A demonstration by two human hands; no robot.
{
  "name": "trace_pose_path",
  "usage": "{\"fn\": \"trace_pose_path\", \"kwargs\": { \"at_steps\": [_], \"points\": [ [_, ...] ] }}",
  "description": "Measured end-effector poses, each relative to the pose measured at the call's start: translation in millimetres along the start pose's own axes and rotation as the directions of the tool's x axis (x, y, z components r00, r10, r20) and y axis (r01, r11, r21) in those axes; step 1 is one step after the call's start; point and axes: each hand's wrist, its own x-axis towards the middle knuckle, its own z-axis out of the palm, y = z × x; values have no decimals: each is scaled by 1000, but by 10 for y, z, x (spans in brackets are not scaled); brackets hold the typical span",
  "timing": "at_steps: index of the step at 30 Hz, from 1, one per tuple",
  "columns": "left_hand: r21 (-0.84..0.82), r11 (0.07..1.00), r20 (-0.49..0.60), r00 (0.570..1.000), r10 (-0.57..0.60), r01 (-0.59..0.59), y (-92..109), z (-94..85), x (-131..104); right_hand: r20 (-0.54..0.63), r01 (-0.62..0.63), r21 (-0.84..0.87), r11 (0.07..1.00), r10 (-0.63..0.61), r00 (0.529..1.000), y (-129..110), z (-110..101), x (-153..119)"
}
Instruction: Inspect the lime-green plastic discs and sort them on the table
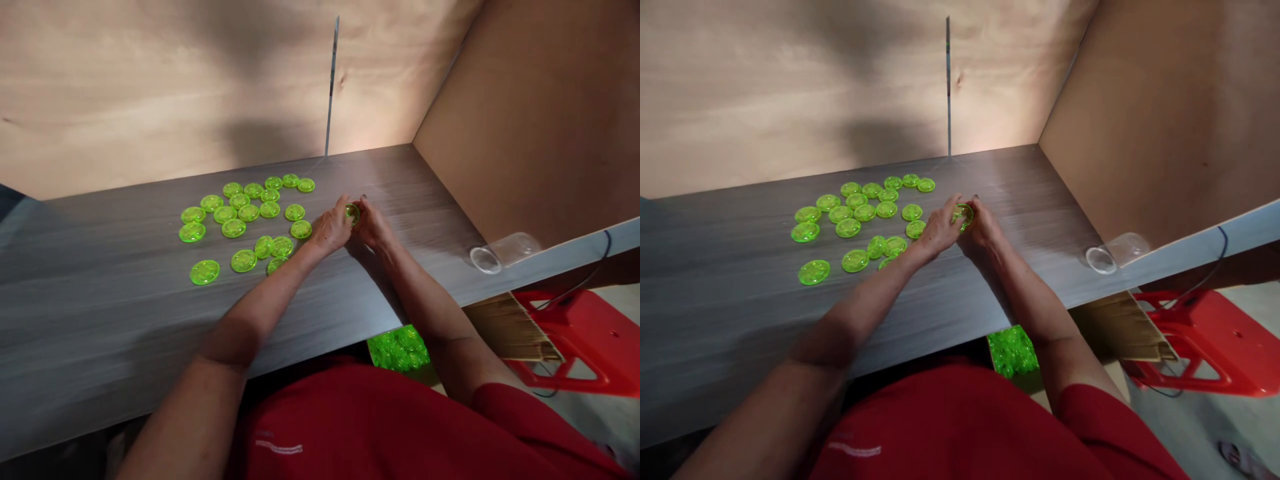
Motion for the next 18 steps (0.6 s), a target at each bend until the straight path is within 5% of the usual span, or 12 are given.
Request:
{"fn": "trace_pose_path", "kwargs": {
  "at_steps": [6,11,18],
  "points": [
    [229,971,19,997,-73,66,-134,39,-88,43,-26,-42,999,28,999,44,137,-130],
    [120,984,-33,991,-126,129,-229,28,17,87,-139,-139,980,152,985,-51,74,-166],
    [-81,995,-69,996,58,-63,-184,209,64,119,-168,-115,979,181,976,-249,-102,-213]
  ]
}}
